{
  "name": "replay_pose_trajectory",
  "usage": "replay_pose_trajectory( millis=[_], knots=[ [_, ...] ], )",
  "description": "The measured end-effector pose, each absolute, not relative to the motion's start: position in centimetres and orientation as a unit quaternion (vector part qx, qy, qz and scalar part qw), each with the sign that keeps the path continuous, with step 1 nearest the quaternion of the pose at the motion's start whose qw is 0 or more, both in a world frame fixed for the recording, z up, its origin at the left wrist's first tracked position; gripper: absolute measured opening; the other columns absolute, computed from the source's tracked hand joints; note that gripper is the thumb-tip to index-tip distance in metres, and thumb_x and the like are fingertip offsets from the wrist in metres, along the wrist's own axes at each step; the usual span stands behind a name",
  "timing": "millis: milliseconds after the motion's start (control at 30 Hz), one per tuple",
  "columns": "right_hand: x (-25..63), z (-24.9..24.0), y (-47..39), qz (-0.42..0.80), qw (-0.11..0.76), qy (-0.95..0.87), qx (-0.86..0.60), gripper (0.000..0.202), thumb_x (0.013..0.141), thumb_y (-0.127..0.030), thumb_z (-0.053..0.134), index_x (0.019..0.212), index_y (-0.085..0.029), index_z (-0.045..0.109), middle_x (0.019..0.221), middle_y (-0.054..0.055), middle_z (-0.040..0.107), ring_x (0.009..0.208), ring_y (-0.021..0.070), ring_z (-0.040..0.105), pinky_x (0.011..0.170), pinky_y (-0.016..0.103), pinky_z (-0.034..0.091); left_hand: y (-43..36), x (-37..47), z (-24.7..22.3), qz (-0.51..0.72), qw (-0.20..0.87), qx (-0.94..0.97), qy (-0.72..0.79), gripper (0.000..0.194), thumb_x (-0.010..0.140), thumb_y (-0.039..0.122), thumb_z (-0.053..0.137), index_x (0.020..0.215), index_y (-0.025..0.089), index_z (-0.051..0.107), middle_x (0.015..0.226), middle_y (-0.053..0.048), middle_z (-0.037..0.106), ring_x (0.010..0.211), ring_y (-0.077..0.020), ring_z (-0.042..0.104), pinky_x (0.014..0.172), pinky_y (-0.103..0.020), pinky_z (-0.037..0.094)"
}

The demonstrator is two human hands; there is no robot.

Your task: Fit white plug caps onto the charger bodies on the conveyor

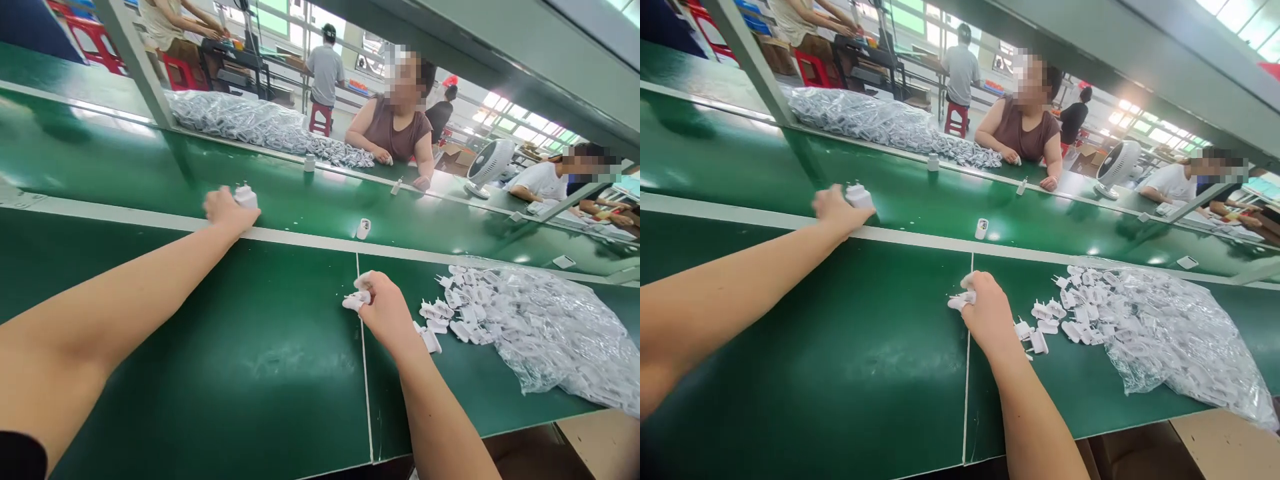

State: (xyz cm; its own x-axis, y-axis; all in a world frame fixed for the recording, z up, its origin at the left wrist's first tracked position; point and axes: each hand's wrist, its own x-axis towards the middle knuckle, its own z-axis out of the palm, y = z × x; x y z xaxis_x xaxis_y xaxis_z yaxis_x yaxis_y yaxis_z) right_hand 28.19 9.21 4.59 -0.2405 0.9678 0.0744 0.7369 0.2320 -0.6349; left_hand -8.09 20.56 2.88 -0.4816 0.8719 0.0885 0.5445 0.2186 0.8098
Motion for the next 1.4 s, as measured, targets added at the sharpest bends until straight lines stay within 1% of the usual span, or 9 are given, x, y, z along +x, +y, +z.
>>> replay_pose_trajectory(
  millis=[67,133,233,333,467,633,867,1100,1400],
  knots=[
    [28.0,4.2,9.3,0.261,0.289,-0.736,-0.554,0.024,0.088,-0.012,0.08,0.109,-0.024,0.08,0.106,0.002,0.068,0.085,0.0175,0.072,0.082,0.036,0.061,19.9,-6.6,3.2,0.433,0.126,0.457,0.766,0.094,0.1,0.056,0.064,0.168,0.006,0.024,0.187,-0.016,0.013,0.167,-0.0556,-0.014,0.126,-0.067,0.008],
    [27.8,3.8,9.4,0.267,0.342,-0.724,-0.536,0.018,0.089,-0.014,0.078,0.102,-0.024,0.085,0.112,0.005,0.069,0.084,0.0161,0.071,0.082,0.036,0.063,20.1,-4.0,3.5,0.444,0.075,0.492,0.745,0.099,0.101,0.054,0.063,0.17,0.004,0.011,0.188,-0.016,-0.003,0.17,-0.0449,-0.012,0.129,-0.059,0.002],
    [27.5,3.7,9.6,0.284,0.405,-0.683,-0.538,0.006,0.086,-0.03,0.087,0.09,-0.026,0.089,0.107,0.005,0.072,0.084,0.0169,0.069,0.08,0.036,0.063,22.1,1.9,3.3,0.41,0.115,0.596,0.681,0.098,0.091,0.058,0.076,0.167,0.01,0.035,0.182,-0.011,0.03,0.17,-0.0372,0.023,0.135,-0.048,0.017],
    [27.2,4.4,9.9,0.388,0.445,-0.583,-0.558,0.031,0.076,-0.053,0.095,0.09,-0.025,0.091,0.088,0.002,0.074,0.075,0.017,0.064,0.073,0.036,0.062,24.9,7.8,2.6,0.361,0.203,0.62,0.667,0.105,0.069,0.053,0.098,0.155,0.008,0.058,0.167,-0.025,0.055,0.161,-0.0511,0.041,0.133,-0.055,0.031],
    [27.1,5.3,10.4,0.547,0.469,-0.463,-0.517,0.048,0.059,-0.06,0.103,0.081,-0.02,0.088,0.082,0.004,0.079,0.078,0.0187,0.069,0.076,0.035,0.062,26.6,11.6,1.8,0.361,0.266,0.615,0.649,0.055,0.088,0.039,0.085,0.134,0.01,0.075,0.147,-0.023,0.073,0.143,-0.0459,0.062,0.126,-0.053,0.044],
    [27.0,5.9,10.4,0.622,0.472,-0.405,-0.475,0.051,0.047,-0.052,0.11,0.077,-0.02,0.085,0.083,0.003,0.081,0.084,0.019,0.075,0.086,0.036,0.064,21.9,9.4,2.7,0.423,0.309,0.589,0.616,0.053,0.103,0.03,0.061,0.154,0.013,0.066,0.161,-0.016,0.067,0.143,-0.0324,0.066,0.128,-0.043,0.047],
    [25.5,6.0,8.3,0.621,0.476,-0.428,-0.452,0.045,0.05,-0.038,0.111,0.08,-0.02,0.083,0.091,0.004,0.084,0.074,0.0162,0.072,0.077,0.034,0.062,5.2,2.7,3.2,0.384,0.474,0.553,0.568,0.082,0.078,0.071,0.087,0.142,0.022,0.07,0.122,-0.013,0.087,0.113,-0.0361,0.084,0.107,-0.05,0.068],
    [24.3,5.0,5.9,0.616,0.399,-0.524,-0.433,0.059,0.064,-0.038,0.107,0.118,-0.029,0.086,0.1,0.0,0.077,0.093,0.0211,0.079,0.078,0.035,0.067,-1.3,1.1,1.0,0.39,0.477,0.549,0.565,0.059,0.089,0.073,0.086,0.128,0.03,0.079,0.12,-0.007,0.086,0.105,-0.0302,0.082,0.095,-0.039,0.07],
    [23.7,3.5,4.7,0.487,0.437,-0.682,-0.327,0.015,0.091,-0.03,0.091,0.106,-0.03,0.087,0.106,0.002,0.076,0.1,0.0183,0.082,0.095,0.035,0.073,-1.0,0.4,0.3,0.373,0.441,0.613,0.539,0.047,0.096,0.067,0.082,0.13,0.035,0.082,0.117,-0.002,0.085,0.101,-0.0266,0.078,0.096,-0.036,0.063]
  ],
)
